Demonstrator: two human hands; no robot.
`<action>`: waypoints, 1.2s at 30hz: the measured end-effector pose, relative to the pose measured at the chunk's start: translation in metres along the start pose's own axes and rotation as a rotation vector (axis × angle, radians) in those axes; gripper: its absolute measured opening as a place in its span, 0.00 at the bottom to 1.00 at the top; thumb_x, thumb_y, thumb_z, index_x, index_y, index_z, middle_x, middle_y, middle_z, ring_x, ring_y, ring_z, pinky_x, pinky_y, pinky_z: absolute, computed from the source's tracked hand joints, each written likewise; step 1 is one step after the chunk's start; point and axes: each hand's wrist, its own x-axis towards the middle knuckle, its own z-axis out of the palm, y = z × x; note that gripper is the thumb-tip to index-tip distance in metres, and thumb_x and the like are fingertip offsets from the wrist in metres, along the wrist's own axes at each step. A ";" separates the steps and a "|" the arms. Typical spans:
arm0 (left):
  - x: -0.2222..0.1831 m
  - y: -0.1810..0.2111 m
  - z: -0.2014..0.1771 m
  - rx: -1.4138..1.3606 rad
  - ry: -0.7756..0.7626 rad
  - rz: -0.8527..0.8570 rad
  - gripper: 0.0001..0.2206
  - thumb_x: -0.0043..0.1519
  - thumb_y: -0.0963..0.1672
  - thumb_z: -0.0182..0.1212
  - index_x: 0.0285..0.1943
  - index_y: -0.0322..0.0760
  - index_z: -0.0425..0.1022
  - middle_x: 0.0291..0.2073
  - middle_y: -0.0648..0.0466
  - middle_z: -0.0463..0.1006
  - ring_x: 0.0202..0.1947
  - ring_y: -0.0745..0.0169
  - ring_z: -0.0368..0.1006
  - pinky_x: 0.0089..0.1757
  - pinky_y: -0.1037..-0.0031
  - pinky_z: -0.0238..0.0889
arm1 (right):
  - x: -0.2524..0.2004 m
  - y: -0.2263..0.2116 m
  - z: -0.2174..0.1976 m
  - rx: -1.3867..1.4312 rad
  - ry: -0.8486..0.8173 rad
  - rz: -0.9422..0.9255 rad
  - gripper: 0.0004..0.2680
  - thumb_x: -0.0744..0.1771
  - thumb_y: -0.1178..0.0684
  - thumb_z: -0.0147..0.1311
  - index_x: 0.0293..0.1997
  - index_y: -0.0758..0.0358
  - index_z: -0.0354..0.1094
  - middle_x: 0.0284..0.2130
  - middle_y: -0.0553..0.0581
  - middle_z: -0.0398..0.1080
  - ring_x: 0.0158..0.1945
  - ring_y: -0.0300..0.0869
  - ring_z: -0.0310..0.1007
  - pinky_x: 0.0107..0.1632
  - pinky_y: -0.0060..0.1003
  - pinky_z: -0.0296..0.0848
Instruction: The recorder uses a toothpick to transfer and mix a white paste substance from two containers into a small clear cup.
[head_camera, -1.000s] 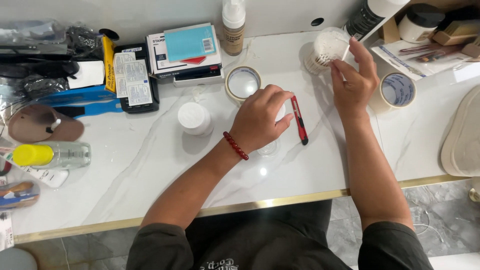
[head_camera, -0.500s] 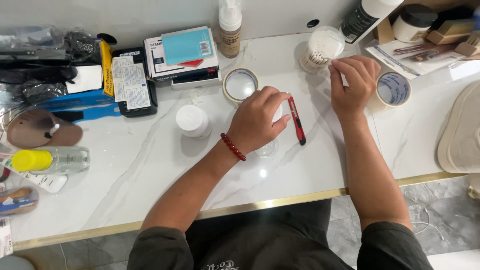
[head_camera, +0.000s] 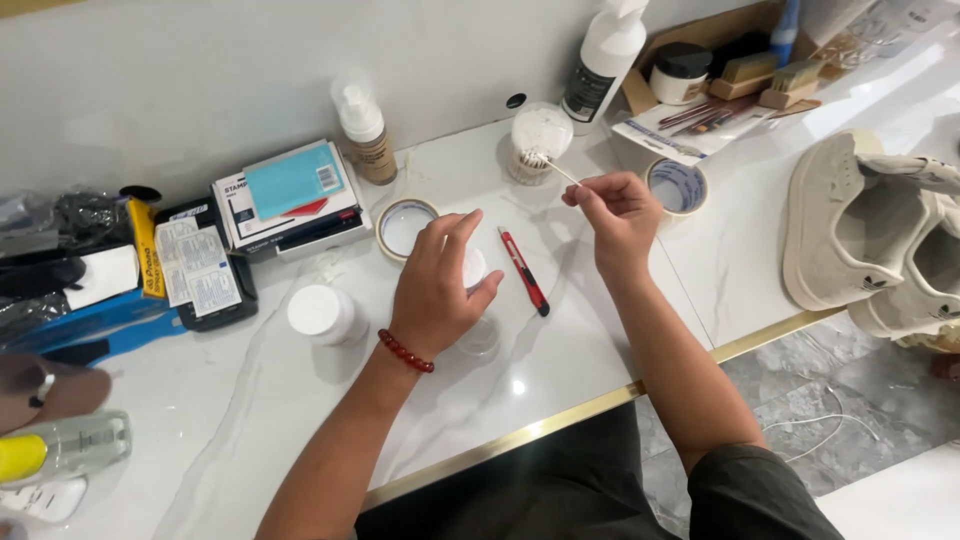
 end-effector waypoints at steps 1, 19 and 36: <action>-0.001 0.004 -0.002 0.000 -0.004 0.004 0.31 0.54 0.43 0.72 0.67 0.30 0.65 0.55 0.41 0.71 0.55 0.42 0.70 0.54 0.60 0.66 | -0.003 -0.005 0.002 0.002 0.005 -0.002 0.03 0.68 0.66 0.59 0.41 0.71 0.67 0.37 0.62 0.76 0.42 0.42 0.79 0.50 0.36 0.80; -0.096 0.039 -0.026 -1.044 0.157 -0.497 0.05 0.67 0.37 0.64 0.50 0.28 0.78 0.40 0.51 0.83 0.41 0.68 0.81 0.45 0.77 0.76 | -0.140 -0.093 0.070 0.003 -0.428 0.270 0.03 0.66 0.67 0.57 0.43 0.75 0.72 0.37 0.65 0.78 0.43 0.45 0.82 0.49 0.38 0.83; -0.156 0.031 -0.103 -0.791 0.724 -0.475 0.06 0.71 0.40 0.64 0.41 0.28 0.79 0.32 0.48 0.82 0.31 0.63 0.80 0.37 0.71 0.78 | -0.141 -0.110 0.064 -0.621 -0.539 -0.143 0.03 0.65 0.64 0.62 0.32 0.69 0.72 0.27 0.57 0.74 0.29 0.40 0.76 0.32 0.32 0.72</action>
